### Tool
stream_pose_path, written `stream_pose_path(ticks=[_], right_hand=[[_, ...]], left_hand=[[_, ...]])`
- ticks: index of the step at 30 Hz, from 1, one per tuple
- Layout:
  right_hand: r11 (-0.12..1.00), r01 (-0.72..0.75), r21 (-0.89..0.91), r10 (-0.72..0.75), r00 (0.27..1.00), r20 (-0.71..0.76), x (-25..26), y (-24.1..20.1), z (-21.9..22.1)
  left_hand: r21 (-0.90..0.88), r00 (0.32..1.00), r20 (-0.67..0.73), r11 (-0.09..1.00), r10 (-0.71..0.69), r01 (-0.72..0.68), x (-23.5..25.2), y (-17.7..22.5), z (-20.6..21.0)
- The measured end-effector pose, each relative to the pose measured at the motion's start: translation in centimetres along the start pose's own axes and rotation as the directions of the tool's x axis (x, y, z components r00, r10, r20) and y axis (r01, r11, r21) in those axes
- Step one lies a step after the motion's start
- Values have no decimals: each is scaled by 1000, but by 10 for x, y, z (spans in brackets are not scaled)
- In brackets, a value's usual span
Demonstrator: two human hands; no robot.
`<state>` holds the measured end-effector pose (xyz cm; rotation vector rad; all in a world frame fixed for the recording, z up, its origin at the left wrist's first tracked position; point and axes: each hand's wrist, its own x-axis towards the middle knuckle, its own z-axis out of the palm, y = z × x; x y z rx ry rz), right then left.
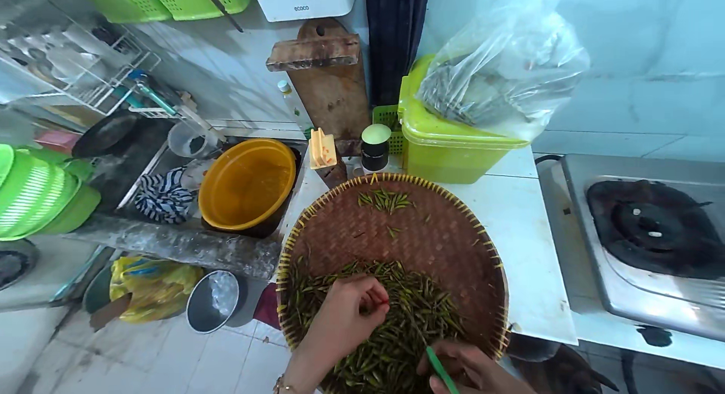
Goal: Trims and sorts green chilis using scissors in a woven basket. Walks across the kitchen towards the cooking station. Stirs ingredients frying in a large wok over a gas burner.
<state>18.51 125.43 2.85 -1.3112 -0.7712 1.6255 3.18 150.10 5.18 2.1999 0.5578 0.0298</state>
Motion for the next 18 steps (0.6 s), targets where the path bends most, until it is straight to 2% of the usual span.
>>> stream_pose_path(ticks=[3, 8, 11, 14, 16, 18], right_hand=[[998, 52, 20, -52, 998, 21, 5, 8, 4], [999, 38, 26, -38, 999, -15, 7, 6, 2], [1000, 12, 29, -10, 998, -58, 4, 7, 0], [997, 3, 74, 5, 993, -117, 2, 9, 0], [993, 13, 114, 5, 988, -157, 1, 8, 1], [989, 18, 148, 10, 983, -183, 1, 7, 3]], left_hand=[[-50, 999, -12, 998, 48, -49, -5, 7, 5], [-115, 997, 8, 990, 80, -78, -8, 9, 13], [-101, 995, 71, 993, 69, -62, -2, 8, 12], [-91, 990, 143, 996, 14, -1, 23, 6, -1], [-45, 996, 89, 998, -28, 33, 53, 4, -14], [6, 998, -59, 1000, -5, 5, 86, -1, -22]])
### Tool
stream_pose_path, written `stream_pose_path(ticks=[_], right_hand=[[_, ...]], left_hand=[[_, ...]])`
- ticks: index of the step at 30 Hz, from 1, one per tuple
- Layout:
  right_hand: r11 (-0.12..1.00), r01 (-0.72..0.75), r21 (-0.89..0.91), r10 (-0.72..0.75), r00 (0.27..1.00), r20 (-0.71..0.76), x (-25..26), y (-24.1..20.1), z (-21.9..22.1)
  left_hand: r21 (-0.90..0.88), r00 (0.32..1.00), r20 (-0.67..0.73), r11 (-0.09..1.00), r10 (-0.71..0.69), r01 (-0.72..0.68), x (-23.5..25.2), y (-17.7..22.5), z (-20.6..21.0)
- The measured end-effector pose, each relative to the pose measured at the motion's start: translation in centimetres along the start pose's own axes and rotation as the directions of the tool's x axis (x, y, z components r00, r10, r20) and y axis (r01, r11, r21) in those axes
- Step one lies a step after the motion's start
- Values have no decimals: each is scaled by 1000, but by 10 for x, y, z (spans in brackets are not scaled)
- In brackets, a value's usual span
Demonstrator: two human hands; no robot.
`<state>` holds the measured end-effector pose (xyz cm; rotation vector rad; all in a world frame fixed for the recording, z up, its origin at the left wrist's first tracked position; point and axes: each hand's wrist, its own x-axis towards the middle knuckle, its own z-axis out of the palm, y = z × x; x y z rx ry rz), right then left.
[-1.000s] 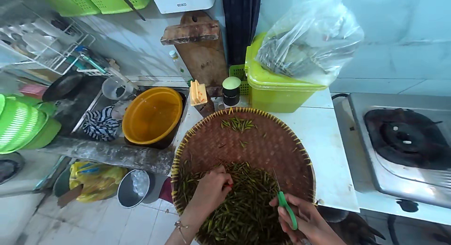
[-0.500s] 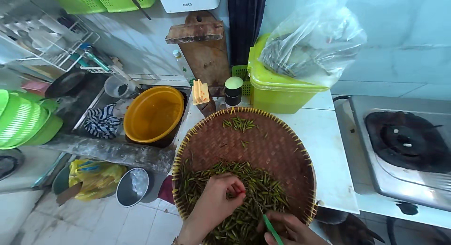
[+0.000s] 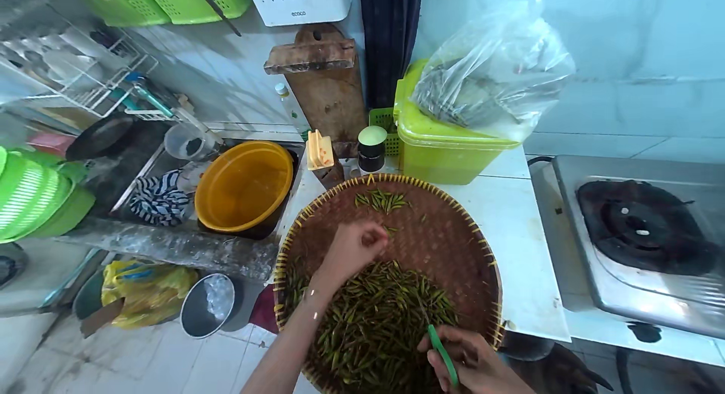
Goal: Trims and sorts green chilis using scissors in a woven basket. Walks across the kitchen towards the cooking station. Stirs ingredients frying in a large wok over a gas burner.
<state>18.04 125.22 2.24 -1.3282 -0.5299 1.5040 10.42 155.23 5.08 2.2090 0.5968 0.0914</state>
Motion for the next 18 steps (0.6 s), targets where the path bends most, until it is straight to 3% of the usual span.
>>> stream_pose_path(ticks=[4, 8, 9, 11, 12, 14, 16, 18], right_hand=[[999, 40, 2, -40, 999, -31, -5, -1, 1], [998, 63, -3, -63, 995, -77, -16, -4, -2], [998, 60, 1, -59, 993, -101, -19, -5, -3], [998, 57, 14, -55, 990, -133, -24, -7, -5], [998, 55, 21, -52, 989, -140, -25, -7, -7], [997, 65, 31, -60, 987, -147, -27, -6, -10], [997, 73, 39, -66, 986, -150, -25, -7, -10], [997, 69, 40, -63, 988, -143, -22, -6, -10]], left_hand=[[172, 958, -228, 976, 174, -136, 40, -6, -2], [296, 930, -257, 938, 262, -182, 44, -2, 7], [286, 947, -215, 943, 237, -171, 36, 1, 10], [242, 995, 0, 966, 98, -96, 11, 3, 13], [234, 989, 148, 972, 3, -37, -2, 4, 13], [301, 915, 356, 950, -188, 79, -27, 5, 15], [389, 861, 410, 912, -300, 132, -45, 3, 23], [423, 864, 389, 895, -321, 142, -57, -1, 36]])
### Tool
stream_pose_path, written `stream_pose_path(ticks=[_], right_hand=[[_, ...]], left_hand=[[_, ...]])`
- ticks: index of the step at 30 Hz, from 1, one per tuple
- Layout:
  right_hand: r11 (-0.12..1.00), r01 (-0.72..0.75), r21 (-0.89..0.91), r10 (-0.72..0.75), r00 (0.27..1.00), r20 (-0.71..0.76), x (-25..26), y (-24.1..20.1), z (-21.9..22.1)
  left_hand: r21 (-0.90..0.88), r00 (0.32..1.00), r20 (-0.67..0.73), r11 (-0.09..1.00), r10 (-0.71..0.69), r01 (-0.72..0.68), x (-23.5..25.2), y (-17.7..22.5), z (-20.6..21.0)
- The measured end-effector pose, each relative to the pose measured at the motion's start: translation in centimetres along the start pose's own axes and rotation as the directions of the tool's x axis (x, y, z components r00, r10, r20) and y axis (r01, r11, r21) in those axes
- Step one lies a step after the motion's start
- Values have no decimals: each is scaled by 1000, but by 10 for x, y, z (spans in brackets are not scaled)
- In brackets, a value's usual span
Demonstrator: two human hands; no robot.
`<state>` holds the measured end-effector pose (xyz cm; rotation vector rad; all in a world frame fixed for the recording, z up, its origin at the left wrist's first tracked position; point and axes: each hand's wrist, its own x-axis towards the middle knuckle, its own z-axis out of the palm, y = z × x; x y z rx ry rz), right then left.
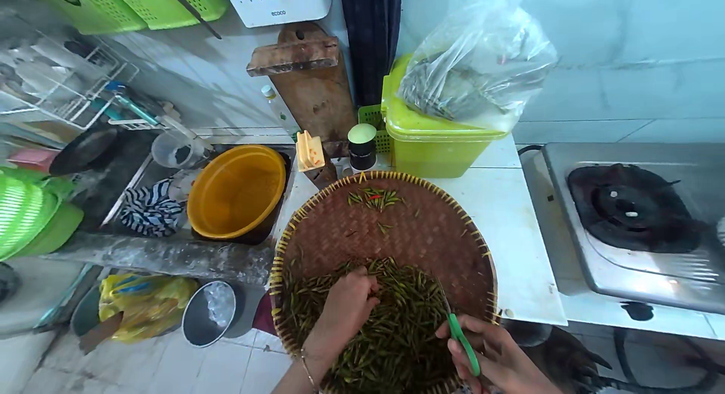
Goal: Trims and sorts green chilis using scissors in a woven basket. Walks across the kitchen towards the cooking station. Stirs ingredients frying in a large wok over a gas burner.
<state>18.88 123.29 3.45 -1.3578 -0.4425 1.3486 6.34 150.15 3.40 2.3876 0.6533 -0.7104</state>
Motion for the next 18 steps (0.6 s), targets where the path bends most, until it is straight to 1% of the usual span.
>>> stream_pose_path(ticks=[3, 6, 9, 10, 12, 14, 15, 18], right_hand=[[1000, 4, -19, -4, 999, 33, 7, 1, 4], [999, 15, -28, -13, 997, 70, 10, -1, 6], [999, 20, -30, -17, 997, 76, 9, -1, 6], [999, 20, -31, -18, 997, 75, 8, -1, 5], [999, 20, -32, -18, 997, 70, 9, 0, 4], [999, 18, -36, -15, 997, 75, 9, 0, 4], [999, 20, -34, -17, 997, 78, 9, 0, 5], [1000, 12, -24, -10, 997, 81, 9, -2, 6]], left_hand=[[-40, 996, -81, 998, 37, -40, -2, -1, 9], [-182, 974, -225, 980, 41, -83, -5, -15, 9], [-322, 933, -359, 940, -11, -113, -12, -31, -1], [-328, 919, -394, 936, -17, -124, -14, -36, -5], [-284, 896, -444, 945, 19, -161, -14, -43, -11], [-239, 893, -446, 953, 62, -186, -11, -43, -12], [-240, 906, -421, 957, 51, -165, -9, -39, -12], [-265, 957, -281, 964, -74, -3, -8, -16, -10]])
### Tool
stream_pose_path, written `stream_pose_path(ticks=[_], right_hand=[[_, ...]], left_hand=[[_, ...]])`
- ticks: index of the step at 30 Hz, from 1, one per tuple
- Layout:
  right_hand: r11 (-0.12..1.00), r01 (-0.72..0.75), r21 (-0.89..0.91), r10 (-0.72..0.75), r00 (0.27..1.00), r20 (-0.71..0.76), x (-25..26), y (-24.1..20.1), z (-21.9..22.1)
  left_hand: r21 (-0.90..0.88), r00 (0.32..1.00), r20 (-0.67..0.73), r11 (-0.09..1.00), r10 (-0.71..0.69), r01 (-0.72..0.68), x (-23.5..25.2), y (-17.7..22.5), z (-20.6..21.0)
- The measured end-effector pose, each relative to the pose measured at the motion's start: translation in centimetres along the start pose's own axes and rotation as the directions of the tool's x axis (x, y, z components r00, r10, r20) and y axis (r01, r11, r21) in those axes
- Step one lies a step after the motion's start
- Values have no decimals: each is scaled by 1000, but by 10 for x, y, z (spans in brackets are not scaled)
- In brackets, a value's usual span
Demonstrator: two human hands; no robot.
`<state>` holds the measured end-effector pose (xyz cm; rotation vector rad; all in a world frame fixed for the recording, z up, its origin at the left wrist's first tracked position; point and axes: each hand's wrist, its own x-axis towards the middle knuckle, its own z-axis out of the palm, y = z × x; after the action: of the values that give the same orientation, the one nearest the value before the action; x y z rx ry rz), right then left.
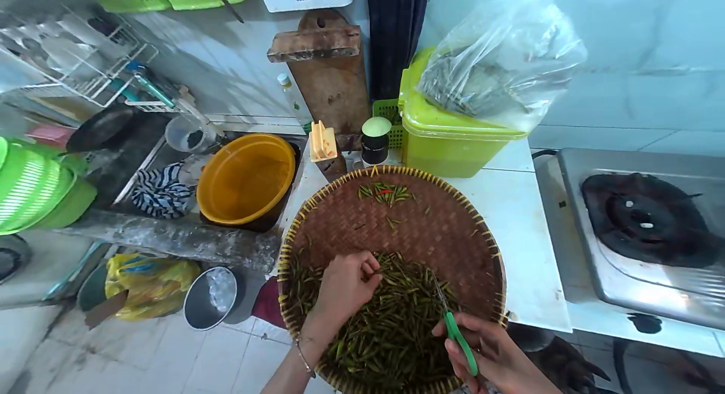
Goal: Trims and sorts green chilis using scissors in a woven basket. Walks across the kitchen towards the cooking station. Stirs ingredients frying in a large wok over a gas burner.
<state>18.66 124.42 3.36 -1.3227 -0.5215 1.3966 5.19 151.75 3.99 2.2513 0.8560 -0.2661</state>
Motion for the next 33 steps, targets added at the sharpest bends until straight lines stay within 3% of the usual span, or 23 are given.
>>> stream_pose_path(ticks=[2, 5, 11, 18, 23, 29, 31, 33], right_hand=[[1000, 5, 8, -5, 1000, 0, 0, -1, 0], [1000, 14, 2, -14, 1000, -4, 0, -2, -2], [995, -2, -102, 11, 996, 84, 0, -2, -5], [986, 14, -168, 14, 986, 166, 9, 5, 2], [994, 10, -109, 11, 982, 188, 8, 9, 4], [997, -41, -63, 48, 993, 111, 5, 16, 6], [997, -55, -46, 58, 996, 68, 4, 14, 5], [998, -47, -41, 48, 998, 39, 3, 11, 5]], left_hand=[[56, 994, 96, 997, -56, 51, 0, 12, 7], [94, 993, 120, 995, 11, -22, 2, 13, 18], [-131, 955, -186, 958, 230, -256, -4, 7, 16], [-223, 931, -164, 907, 326, -357, -35, 17, 17], [-242, 934, -152, 904, 324, -353, -42, 14, 29], [-188, 966, 67, 954, 250, -233, -7, 22, 0], [-127, 978, 15, 971, 208, -204, 23, 29, -19], [-70, 968, -124, 972, 217, -226, 52, 38, -37]])
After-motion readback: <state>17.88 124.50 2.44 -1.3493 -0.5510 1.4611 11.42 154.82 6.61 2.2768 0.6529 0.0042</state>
